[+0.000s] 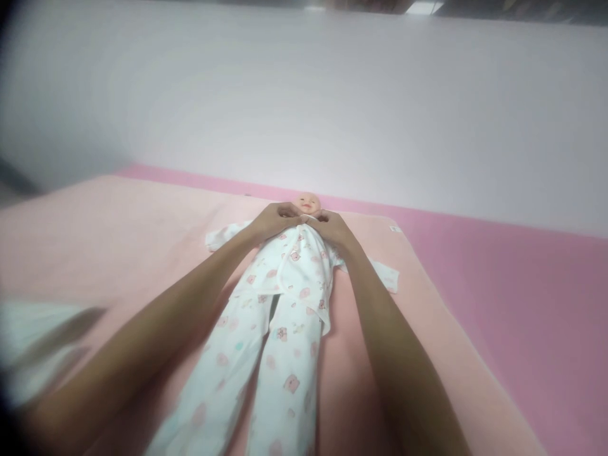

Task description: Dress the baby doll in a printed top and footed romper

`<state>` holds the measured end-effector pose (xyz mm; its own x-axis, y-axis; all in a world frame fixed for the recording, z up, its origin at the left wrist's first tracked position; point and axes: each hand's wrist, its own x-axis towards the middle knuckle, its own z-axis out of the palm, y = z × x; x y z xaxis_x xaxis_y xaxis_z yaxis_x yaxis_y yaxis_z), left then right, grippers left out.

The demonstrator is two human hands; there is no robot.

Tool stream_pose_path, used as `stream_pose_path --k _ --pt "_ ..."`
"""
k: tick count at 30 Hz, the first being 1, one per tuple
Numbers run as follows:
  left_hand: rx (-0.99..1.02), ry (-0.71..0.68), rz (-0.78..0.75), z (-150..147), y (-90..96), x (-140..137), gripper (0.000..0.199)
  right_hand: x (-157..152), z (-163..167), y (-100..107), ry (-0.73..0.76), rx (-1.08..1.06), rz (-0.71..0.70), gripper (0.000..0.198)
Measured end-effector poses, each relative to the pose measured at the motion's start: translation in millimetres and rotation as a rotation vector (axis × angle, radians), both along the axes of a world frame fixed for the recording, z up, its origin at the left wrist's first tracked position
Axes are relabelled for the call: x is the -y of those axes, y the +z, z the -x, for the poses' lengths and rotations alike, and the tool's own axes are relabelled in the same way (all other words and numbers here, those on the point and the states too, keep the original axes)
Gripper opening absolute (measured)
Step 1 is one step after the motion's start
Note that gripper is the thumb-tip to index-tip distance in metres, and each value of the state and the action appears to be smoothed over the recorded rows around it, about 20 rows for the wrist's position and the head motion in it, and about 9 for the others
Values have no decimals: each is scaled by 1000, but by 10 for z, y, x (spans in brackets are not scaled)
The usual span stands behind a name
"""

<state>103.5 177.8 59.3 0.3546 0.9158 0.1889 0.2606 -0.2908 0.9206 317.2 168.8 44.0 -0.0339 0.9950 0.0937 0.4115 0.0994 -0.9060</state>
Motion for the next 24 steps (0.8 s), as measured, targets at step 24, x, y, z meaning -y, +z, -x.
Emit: stream_pose_path --k 24 --pt "92 20 135 12 -50 -51 28 -81 -121 -124 56 -261 126 42"
